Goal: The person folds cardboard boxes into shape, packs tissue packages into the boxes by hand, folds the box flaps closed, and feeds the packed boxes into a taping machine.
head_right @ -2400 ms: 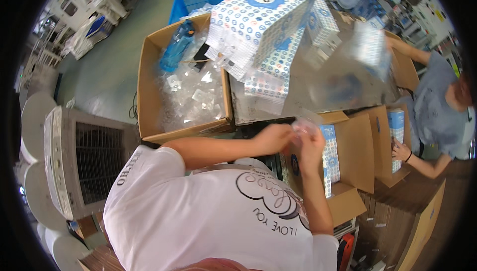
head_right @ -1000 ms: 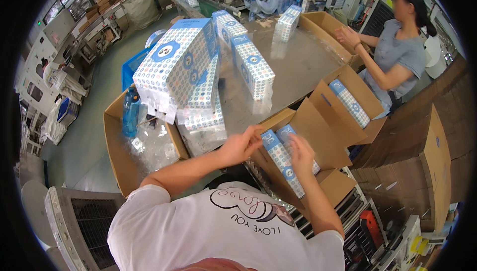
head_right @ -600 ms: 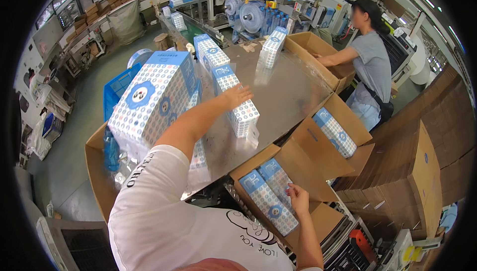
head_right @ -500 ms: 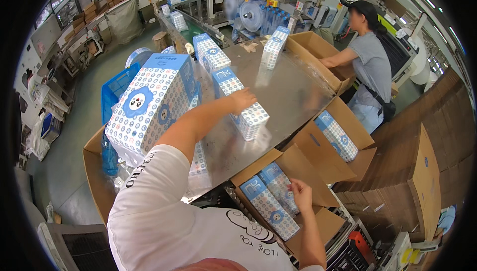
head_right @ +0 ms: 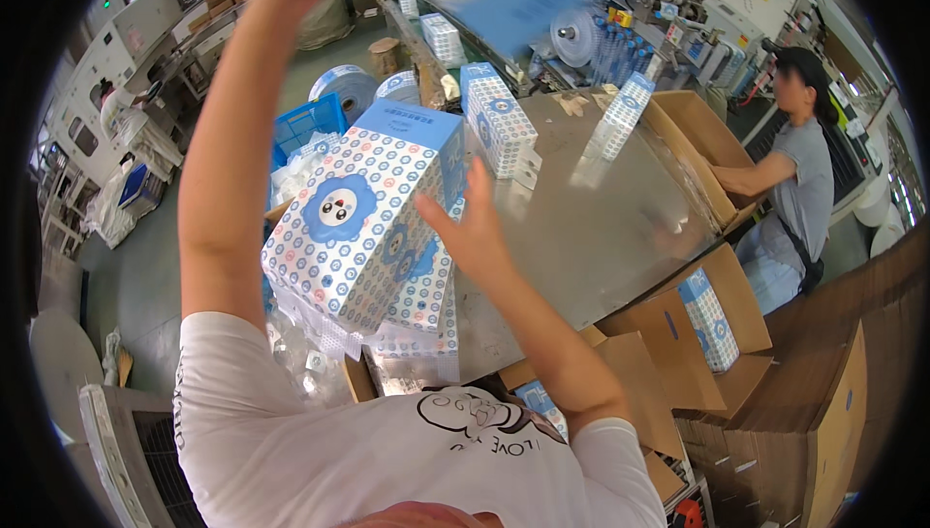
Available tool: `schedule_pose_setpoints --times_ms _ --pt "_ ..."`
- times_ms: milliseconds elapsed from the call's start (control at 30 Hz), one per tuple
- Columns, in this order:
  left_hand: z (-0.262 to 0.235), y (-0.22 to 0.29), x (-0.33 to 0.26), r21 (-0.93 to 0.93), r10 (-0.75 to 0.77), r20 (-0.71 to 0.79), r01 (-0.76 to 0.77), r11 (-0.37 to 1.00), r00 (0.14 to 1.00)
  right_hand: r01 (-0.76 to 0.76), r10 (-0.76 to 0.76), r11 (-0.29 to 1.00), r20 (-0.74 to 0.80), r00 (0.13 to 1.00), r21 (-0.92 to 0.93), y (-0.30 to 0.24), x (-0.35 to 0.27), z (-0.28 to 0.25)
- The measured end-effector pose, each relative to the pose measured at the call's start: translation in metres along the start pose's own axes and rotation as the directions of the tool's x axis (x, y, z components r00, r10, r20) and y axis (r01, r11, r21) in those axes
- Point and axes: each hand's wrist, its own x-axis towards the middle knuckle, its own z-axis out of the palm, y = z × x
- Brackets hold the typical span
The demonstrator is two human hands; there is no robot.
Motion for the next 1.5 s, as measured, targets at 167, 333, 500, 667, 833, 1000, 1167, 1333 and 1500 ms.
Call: schedule_pose_setpoints --times_ms 167,333,500,667,833,1000,1167,1333,1500 --pt "-0.151 0.003 -0.124 -0.639 -0.4 -0.367 0.084 0.764 0.84 -0.213 0.214 0.976 -0.028 0.976 0.056 0.03 0.03 0.053" --pt "-0.17 -0.04 -0.296 -0.538 -0.447 -0.412 0.184 0.823 0.794 -0.495 0.454 0.86 0.258 0.853 0.124 0.015 0.027 0.015" --pt "-0.104 -0.055 -0.328 -0.753 -0.58 -0.243 0.225 0.618 0.778 -0.538 0.461 0.66 0.282 0.841 0.524 0.038 -0.01 -0.015" --pt "-0.055 -0.019 -0.261 -0.898 -0.677 0.03 0.318 0.304 0.735 -0.282 0.161 0.651 0.235 0.959 0.705 -0.013 -0.082 -0.106" --pt "0.009 0.039 -0.189 -0.795 -0.321 0.47 0.552 0.251 0.822 0.273 0.056 0.907 -0.733 0.678 0.321 -0.054 -0.246 -0.312" --pt "0.197 0.073 -0.238 -0.37 -0.121 0.805 0.652 0.662 0.58 0.376 -0.255 0.897 -0.967 0.008 -0.233 -0.181 -0.436 -0.347" --pt "0.373 0.149 -0.425 -0.193 0.228 0.968 -0.267 0.944 0.107 0.025 -0.683 0.718 -0.711 -0.166 -0.696 -0.216 -0.535 -0.328" --pt "0.456 0.096 -0.666 -0.024 -0.156 0.947 -0.542 0.84 -0.282 -0.106 -0.707 0.697 -0.704 0.068 -0.709 -0.151 -0.552 -0.309" --pt "0.41 0.081 -0.635 -0.052 -0.022 0.982 -0.378 0.925 -0.19 -0.122 -0.271 0.428 -0.256 0.928 -0.895 -0.056 -0.399 -0.276"
